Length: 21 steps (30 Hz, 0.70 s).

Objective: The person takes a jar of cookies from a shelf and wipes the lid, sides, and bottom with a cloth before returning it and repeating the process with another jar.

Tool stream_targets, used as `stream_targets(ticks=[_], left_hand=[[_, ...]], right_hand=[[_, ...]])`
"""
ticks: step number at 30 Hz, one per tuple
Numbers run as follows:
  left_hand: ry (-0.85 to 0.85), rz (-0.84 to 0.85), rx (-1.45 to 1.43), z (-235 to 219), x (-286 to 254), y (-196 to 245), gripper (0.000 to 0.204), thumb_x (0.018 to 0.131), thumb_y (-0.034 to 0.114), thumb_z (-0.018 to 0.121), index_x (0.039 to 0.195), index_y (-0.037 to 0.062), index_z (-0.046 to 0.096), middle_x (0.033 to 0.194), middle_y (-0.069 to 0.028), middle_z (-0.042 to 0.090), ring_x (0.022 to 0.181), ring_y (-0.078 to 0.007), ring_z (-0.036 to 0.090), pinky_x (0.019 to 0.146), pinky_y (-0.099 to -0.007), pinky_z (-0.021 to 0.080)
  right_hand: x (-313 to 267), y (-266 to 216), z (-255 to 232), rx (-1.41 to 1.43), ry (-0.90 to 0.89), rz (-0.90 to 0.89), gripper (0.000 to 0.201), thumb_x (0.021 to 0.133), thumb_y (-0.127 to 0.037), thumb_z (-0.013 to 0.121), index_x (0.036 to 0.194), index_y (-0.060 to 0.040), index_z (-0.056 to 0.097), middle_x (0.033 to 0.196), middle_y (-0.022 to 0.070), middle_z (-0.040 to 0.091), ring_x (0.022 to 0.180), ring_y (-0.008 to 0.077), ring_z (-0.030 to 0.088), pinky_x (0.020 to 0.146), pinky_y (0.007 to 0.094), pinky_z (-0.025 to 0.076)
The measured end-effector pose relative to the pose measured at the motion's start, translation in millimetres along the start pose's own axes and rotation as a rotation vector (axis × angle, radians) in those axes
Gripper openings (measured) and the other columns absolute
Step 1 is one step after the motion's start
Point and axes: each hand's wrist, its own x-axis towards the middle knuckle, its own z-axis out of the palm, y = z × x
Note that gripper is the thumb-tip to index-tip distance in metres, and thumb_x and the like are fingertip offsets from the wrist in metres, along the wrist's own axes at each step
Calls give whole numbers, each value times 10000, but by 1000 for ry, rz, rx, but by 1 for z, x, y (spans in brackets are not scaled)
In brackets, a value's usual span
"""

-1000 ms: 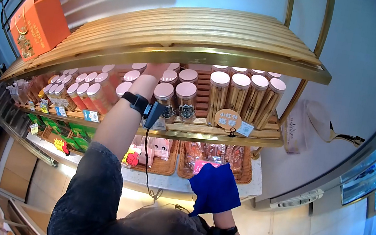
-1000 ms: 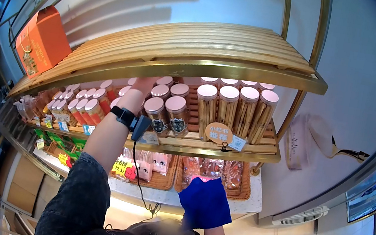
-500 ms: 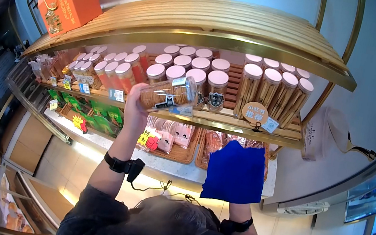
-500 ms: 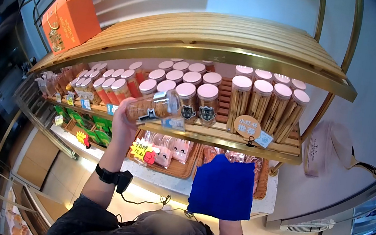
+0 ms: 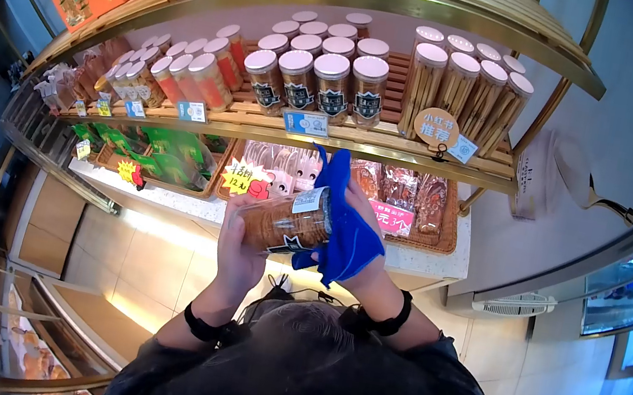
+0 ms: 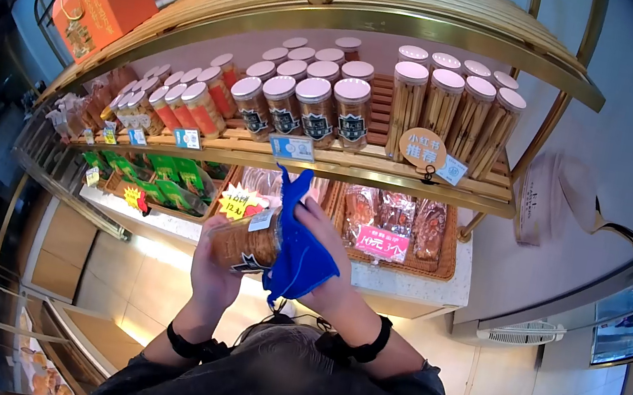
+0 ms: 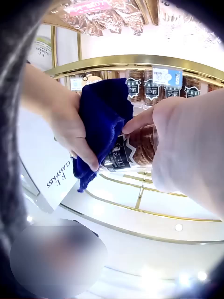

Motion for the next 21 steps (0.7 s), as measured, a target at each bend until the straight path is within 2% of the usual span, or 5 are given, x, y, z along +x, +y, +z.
stream_targets(ticks=[3, 8, 14, 19, 21], left_hand=[[-22, 43, 68, -14, -8, -6, 388, 916, 400, 395, 1161, 99, 406, 1103, -95, 519, 1084, -235, 528, 919, -378, 438], [-60, 100, 311, -21, -23, 4, 536, 866, 485, 463, 1169, 57, 349, 1023, -101, 502, 895, -202, 567, 653, -276, 503], [-137, 766, 778, -25, -14, 7, 515, 833, 405, 537, 1111, -8, 404, 1054, -150, 446, 998, -233, 467, 909, -355, 374], [-108, 640, 851, -17, -10, 19, 472, 814, 346, 532, 1104, -10, 426, 1054, -148, 443, 998, -237, 466, 912, -346, 368], [-156, 416, 688, -19, -13, 16, 472, 813, 344, 533, 1105, -12, 428, 1052, -144, 442, 997, -235, 467, 918, -342, 362]], right_hand=[[-12, -6, -3, -213, 44, -391, 551, 645, -226, 791, 1093, 12, 577, 1152, 140, 571, 1029, 318, 552, 883, 385, 456], [-11, -30, -11, -343, -16, -255, 488, 618, -266, 793, 1018, -57, 607, 1080, 147, 585, 905, 345, 566, 791, 419, 460], [-12, -55, -23, -438, -98, 68, 341, 666, -235, 778, 926, -61, 643, 895, 100, 610, 799, 293, 565, 697, 386, 455], [-30, -38, -17, -172, 59, 156, 194, 688, -131, 750, 861, -99, 667, 919, 110, 616, 828, 281, 578, 733, 350, 457], [-31, -36, -12, -169, 92, 48, 268, 689, -160, 742, 926, -68, 659, 980, 138, 604, 858, 302, 581, 768, 362, 456]])
